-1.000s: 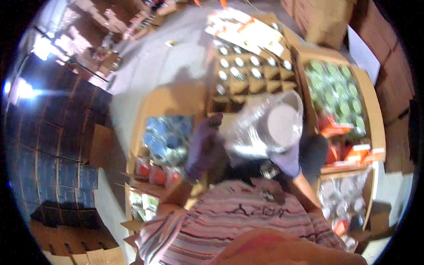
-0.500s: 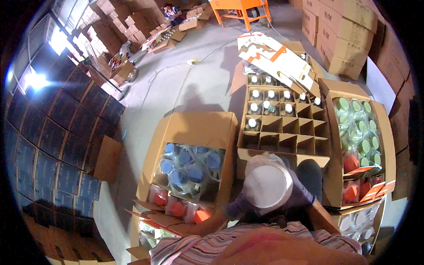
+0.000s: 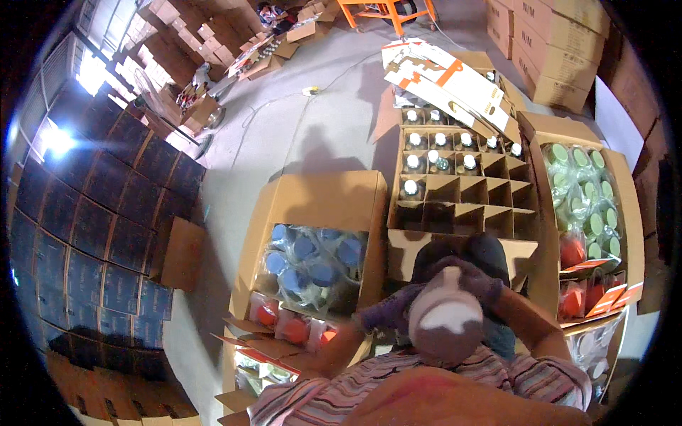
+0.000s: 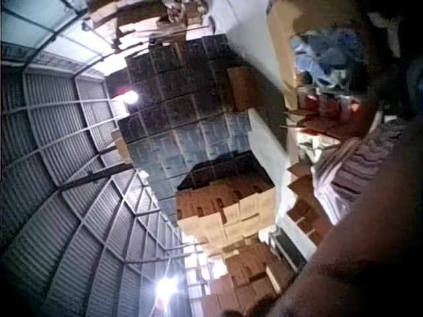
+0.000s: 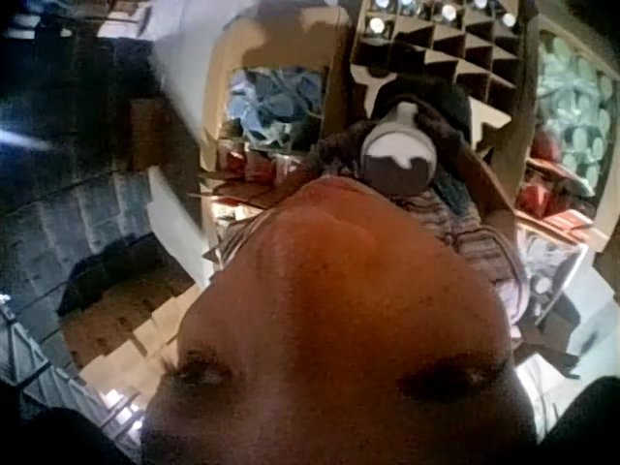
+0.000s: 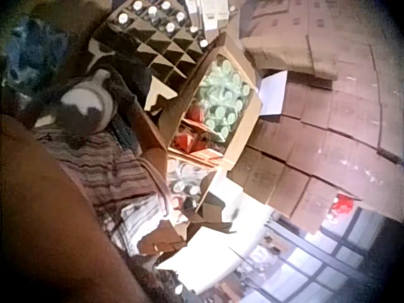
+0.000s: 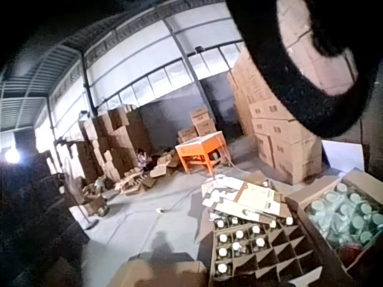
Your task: The person places glass jars, plastic jugs, and boxed items into partitioned cardboard boxes while sitting on the floor.
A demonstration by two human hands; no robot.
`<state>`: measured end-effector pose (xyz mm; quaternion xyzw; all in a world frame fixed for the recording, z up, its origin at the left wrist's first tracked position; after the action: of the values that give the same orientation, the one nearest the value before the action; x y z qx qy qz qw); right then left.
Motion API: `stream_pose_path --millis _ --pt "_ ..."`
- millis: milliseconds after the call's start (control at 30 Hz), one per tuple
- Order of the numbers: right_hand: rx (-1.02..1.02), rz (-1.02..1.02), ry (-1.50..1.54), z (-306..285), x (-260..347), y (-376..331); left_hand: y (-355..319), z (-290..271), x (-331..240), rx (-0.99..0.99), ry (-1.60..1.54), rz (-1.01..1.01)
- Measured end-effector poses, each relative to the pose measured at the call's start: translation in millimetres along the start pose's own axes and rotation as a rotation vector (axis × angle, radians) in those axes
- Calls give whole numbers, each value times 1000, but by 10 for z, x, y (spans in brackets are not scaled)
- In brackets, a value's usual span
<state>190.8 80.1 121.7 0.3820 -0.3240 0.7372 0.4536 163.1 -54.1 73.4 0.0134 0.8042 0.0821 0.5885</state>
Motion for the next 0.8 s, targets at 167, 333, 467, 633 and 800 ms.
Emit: stream_pose_path --millis 167,333,467,633,800 --pt "-620 -161 -687 -676 -23 -328 24 -477 -161 -320 107 -164" --pt "-1021 -545 -816 -394 1122 -1034 -100 -913 -863 -787 -535 -61" --pt "-902 -813 -1843 146 1003 -1011 212 -760 -805 -699 -429 -252" --pt "-621 -697 -1549 164 892 -1177 413 -513 -601 -687 -219 -277" --pt "-608 -803 -1476 63 779 -1308 402 -319 -621 -689 -108 -98"
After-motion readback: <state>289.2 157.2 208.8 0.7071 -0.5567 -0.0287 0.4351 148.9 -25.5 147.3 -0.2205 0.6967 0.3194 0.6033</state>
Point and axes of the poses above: each hand's wrist, its own y-axis towards the middle knuckle, its own z-axis out of the palm, x = y × z, the point moved 9 cm from there along y, towards the middle knuckle, and after that the axes turned 11 degrees about z, right-handed, at the moved point
